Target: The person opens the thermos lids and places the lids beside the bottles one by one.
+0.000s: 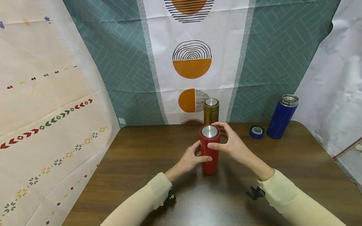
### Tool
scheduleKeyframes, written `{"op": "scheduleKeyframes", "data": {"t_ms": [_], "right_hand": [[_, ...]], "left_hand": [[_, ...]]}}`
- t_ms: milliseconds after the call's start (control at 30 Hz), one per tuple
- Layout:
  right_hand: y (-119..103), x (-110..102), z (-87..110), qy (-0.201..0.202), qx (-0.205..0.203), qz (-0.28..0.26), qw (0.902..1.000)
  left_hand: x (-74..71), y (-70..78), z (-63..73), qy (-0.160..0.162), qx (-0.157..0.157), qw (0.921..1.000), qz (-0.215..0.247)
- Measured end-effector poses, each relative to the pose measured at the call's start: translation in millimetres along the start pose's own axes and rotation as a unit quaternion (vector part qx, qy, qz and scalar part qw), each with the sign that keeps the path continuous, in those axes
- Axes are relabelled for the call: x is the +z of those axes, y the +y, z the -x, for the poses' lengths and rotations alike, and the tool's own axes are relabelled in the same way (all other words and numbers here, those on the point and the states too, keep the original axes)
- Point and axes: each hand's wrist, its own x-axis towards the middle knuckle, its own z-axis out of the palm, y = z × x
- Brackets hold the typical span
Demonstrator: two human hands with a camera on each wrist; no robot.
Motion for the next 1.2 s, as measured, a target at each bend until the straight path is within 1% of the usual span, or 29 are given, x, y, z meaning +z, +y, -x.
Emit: {"op": "scheduleKeyframes", "data": {"t_ms": [167, 267, 333, 467, 533, 600, 700, 867, 967, 1033, 1200], "right_hand": [[0.3, -8.7, -2.9, -0.047, 0.002, -0.034, 0.9983], [0.8, -10.5, -3.0, -0.060, 0.002, -0.037, 0.9975], [0.9, -8.9, -2.0, -0.054, 0.002, -0.021, 0.9983], [0.7, -2.8, -0.4, -0.020, -0.001, 0.013, 0.9997], [0.2, -0.4, -0.5, -0.004, -0.002, 0.017, 0.9998], [-0.2, 0.5, -1.0, 0.003, -0.004, 0.019, 0.9998], [-0.4, -1.4, -2.4, -0.004, -0.004, 0.015, 0.9999], [1.1, -8.8, -4.6, -0.050, 0.002, -0.027, 0.9984], [2.0, -10.3, -4.1, -0.065, 0.003, -0.044, 0.9970], [2.4, -8.9, -2.7, -0.057, 0.002, -0.033, 0.9979], [2.0, -1.2, -0.7, -0.010, -0.002, 0.001, 0.9999]], "left_hand": [[-0.3, -0.8, -0.3, 0.000, -0.007, 1.0000, 0.001], [-0.6, -1.4, -0.4, 0.000, -0.008, 1.0000, 0.001], [-0.6, -1.4, -0.4, -0.001, -0.006, 1.0000, 0.001], [-0.6, -1.3, -0.6, -0.002, -0.002, 1.0000, 0.002], [-0.7, -1.3, -0.7, -0.003, -0.002, 1.0000, 0.002], [-0.8, -1.3, -0.7, -0.003, -0.002, 1.0000, 0.003], [-0.9, -1.3, -0.7, -0.003, -0.004, 1.0000, 0.003], [0.0, -0.8, -0.4, -0.001, -0.007, 0.9999, 0.007], [0.6, 0.2, -0.1, 0.000, -0.008, 0.9999, 0.010], [0.8, 0.7, 0.0, -0.001, -0.005, 0.9999, 0.009], [0.4, 0.3, -0.3, -0.003, 0.000, 1.0000, 0.008]]}}
